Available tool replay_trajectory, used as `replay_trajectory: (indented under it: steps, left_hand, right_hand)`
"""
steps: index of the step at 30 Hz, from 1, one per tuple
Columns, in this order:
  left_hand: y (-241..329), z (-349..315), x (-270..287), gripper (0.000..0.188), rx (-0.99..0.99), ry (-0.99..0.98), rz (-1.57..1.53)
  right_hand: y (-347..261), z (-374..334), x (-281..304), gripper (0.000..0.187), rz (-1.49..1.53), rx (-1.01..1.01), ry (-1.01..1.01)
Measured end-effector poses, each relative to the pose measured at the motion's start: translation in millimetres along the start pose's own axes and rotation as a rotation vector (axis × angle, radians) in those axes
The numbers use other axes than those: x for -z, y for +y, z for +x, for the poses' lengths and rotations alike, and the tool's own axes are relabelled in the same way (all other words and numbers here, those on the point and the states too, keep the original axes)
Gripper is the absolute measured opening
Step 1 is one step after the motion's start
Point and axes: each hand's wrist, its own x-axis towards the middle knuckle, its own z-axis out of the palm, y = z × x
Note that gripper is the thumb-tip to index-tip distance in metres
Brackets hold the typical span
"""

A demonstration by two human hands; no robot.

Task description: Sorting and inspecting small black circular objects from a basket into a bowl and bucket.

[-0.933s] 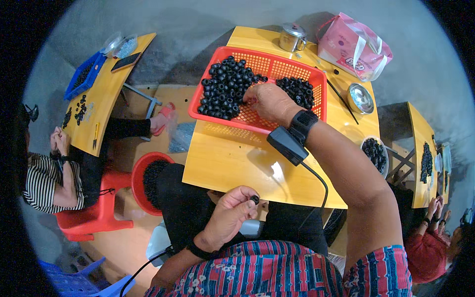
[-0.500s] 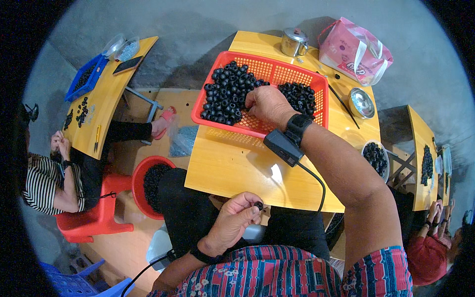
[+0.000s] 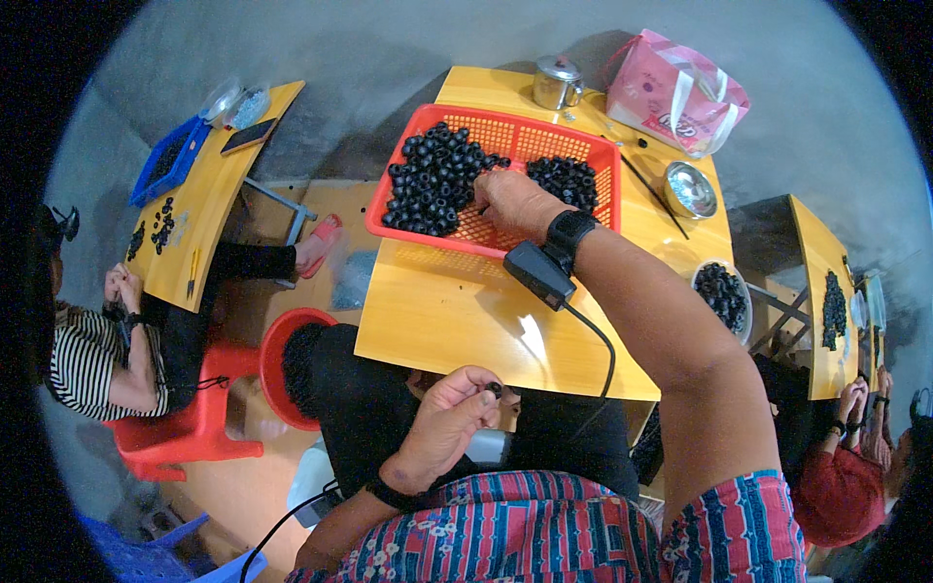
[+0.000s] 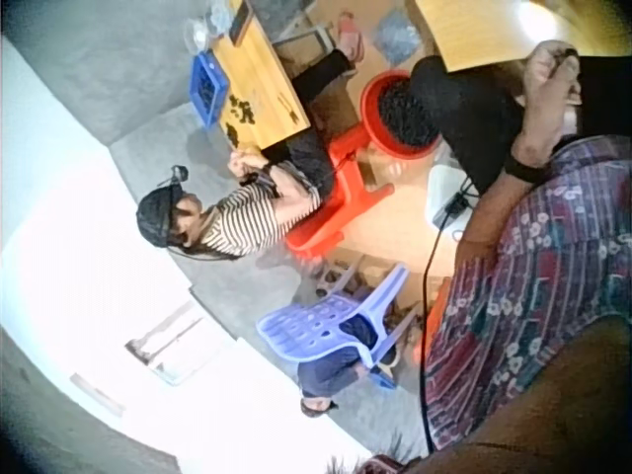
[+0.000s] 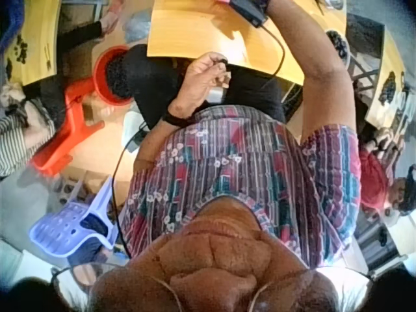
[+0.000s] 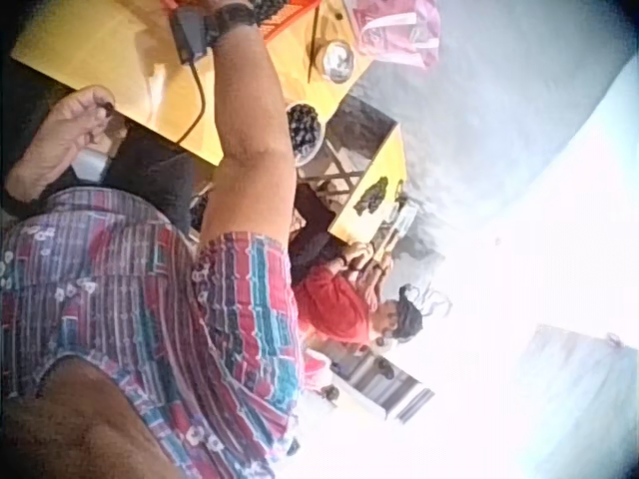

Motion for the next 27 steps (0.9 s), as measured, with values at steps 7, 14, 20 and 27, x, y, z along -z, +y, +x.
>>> replay_trajectory:
  steps: [7,14,20,27]
  left_hand:
    - [6.8,-19.4,-11.9,0.016,-0.083,0.044,0.025]
    - [-2.8,-38.5,-23.5,0.013,-0.245,0.101,0.022]
    - [-8.1,-49.4,-40.6,0.017,-0.254,0.045,0.107]
    - [-1.1,-64.5,-47.7,0.017,-0.306,0.001,0.072]
  right_hand:
    - [-69.3,-68.5,65.0,0.01,0.637,-0.3,0.118]
    - [-158.2,-172.9,40.5,0.006,1.135,-0.348,0.029]
    - [-176.6,-201.4,23.4,0.009,1.427,-0.354,0.022]
    - [-191.8,-212.2,26.0,0.016,1.799,-0.291,-0.005]
